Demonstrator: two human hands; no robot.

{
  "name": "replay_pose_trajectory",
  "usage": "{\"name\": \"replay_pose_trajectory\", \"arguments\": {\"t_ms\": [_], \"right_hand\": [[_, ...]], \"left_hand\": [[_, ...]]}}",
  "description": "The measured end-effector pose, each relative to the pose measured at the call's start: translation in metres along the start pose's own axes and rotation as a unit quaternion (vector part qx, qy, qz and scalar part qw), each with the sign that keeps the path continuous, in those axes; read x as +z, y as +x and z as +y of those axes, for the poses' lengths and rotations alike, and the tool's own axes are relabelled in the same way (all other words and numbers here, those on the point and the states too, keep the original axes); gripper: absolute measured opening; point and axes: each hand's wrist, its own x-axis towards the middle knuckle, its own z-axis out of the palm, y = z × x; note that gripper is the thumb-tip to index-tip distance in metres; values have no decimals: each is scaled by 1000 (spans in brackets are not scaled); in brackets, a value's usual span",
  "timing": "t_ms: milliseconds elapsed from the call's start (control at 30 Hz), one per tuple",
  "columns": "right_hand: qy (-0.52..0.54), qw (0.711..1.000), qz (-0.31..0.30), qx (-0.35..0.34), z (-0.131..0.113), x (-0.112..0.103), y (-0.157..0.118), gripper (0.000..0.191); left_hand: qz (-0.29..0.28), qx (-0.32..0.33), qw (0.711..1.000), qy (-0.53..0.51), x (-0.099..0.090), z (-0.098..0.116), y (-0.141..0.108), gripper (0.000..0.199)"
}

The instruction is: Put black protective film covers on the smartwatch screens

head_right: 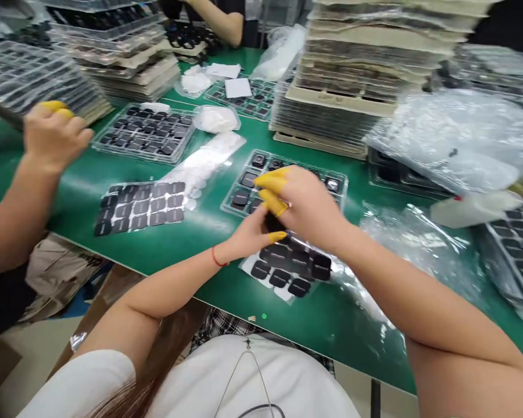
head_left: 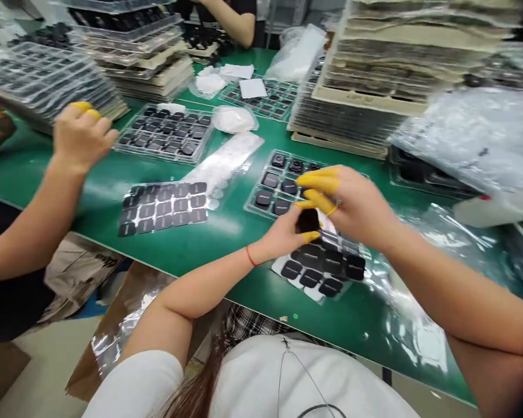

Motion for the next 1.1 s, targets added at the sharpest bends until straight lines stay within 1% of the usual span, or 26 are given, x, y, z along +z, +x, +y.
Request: {"name": "replay_pose_trajectory", "arguments": {"t_ms": [33,67,100,133,167,200,267,300,333,367,400,433,500,533,633,700,767,800,867,900,933,967,1000,1033,1067,1100], "right_hand": [[17,995,34,92,15,-14,-20,26],[53,981,37,180,29,-23,-40,24],[99,963,19,251,41,-27,-59,23],[150,941,-12,302,49,-27,-75,24],[205,918,-48,336,56,-24,-89,26],[258,896,-78,353,59,-19,-101,30],[345,859,-107,364,63,-10,-117,35],[374,846,-114,362,63,-8,-122,35],[389,840,-126,357,63,-7,-125,33],[385,842,-138,351,63,-7,-128,31],[362,854,-146,344,63,-9,-128,29],[325,873,-145,334,62,-10,-128,28],[246,909,-119,313,59,-10,-126,26],[219,922,-104,303,57,-7,-124,26],[191,943,-75,262,48,10,-119,19],[167,961,-24,220,43,25,-119,13],[129,979,59,147,40,34,-121,11],[113,984,97,102,39,36,-123,11],[106,984,144,26,35,33,-125,11],[120,981,154,9,34,28,-126,11],[146,977,156,15,32,23,-126,11],[182,970,155,48,30,18,-125,11],[225,957,151,101,29,14,-124,9],[273,937,140,168,29,11,-123,7],[322,908,123,237,30,9,-121,4],[370,874,100,300,31,8,-120,4]], "left_hand": [[-10,20,1000,-23,-1,0,0,55],[-19,44,997,-57,-1,-1,1,59],[-27,68,993,-95,-1,-2,1,60],[-30,81,989,-122,0,-3,1,59],[-30,86,986,-137,2,-4,1,58],[-32,85,986,-138,4,-5,1,58],[-38,80,988,-128,10,-6,-1,59],[-41,78,989,-120,13,-8,-2,59],[-43,78,990,-113,16,-9,-3,59],[-45,81,990,-106,19,-10,-5,58],[-47,83,991,-98,21,-12,-6,57],[-49,83,991,-88,23,-15,-7,56],[-52,84,993,-62,25,-20,-10,53],[-53,85,994,-48,26,-23,-11,52],[-51,99,993,-36,28,-28,-12,50],[-46,91,992,-70,29,-25,-11,52],[-26,42,990,-135,28,-18,-8,57],[-11,0,986,-168,27,-14,-5,58],[14,-97,974,-205,25,-7,0,59],[17,-135,969,-204,24,-4,2,58],[10,-157,968,-193,23,-3,3,57],[-7,-163,970,-179,23,-3,3,57],[-31,-156,973,-165,23,-3,2,57],[-57,-143,977,-150,24,-4,1,57],[-80,-128,979,-133,26,-5,-2,56],[-101,-116,981,-116,27,-6,-4,56]]}}
